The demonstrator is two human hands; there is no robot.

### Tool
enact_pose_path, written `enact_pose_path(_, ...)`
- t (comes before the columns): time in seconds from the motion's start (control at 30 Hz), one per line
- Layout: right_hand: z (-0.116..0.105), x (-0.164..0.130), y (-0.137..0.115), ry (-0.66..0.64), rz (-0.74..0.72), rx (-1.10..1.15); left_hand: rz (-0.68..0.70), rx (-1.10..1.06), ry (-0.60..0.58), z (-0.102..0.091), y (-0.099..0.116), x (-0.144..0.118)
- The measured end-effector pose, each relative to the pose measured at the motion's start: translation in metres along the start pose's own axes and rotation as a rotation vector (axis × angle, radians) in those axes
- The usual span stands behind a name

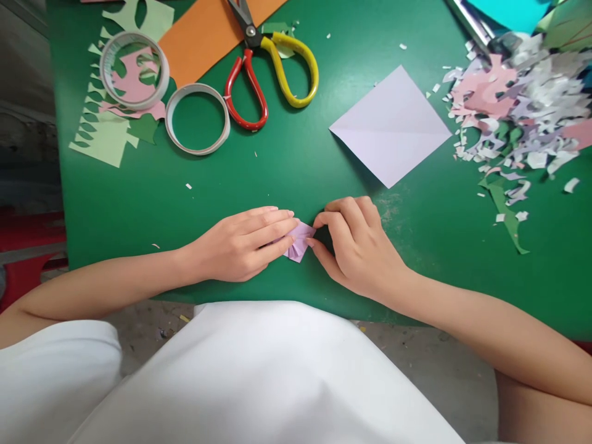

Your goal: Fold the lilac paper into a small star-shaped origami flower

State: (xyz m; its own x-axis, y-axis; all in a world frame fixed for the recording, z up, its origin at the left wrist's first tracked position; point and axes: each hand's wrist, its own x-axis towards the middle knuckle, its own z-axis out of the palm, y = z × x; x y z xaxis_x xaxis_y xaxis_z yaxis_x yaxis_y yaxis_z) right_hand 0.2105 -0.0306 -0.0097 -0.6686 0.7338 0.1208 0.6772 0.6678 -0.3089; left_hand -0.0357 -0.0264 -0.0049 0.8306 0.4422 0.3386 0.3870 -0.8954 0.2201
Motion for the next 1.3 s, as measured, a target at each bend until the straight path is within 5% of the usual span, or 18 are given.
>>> enact_pose_path(0.97,-0.0004,0.0061,-0.0011,0.090,0.029,0.189,-0.028,-0.045,-0.026,-0.0007,-0.0007,0.0016)
enact_pose_path(1.3,0.0024,0.0080,0.0024,0.245,-0.169,-0.022,-0.017,-0.071,-0.035,-0.0001,-0.0015,0.0007)
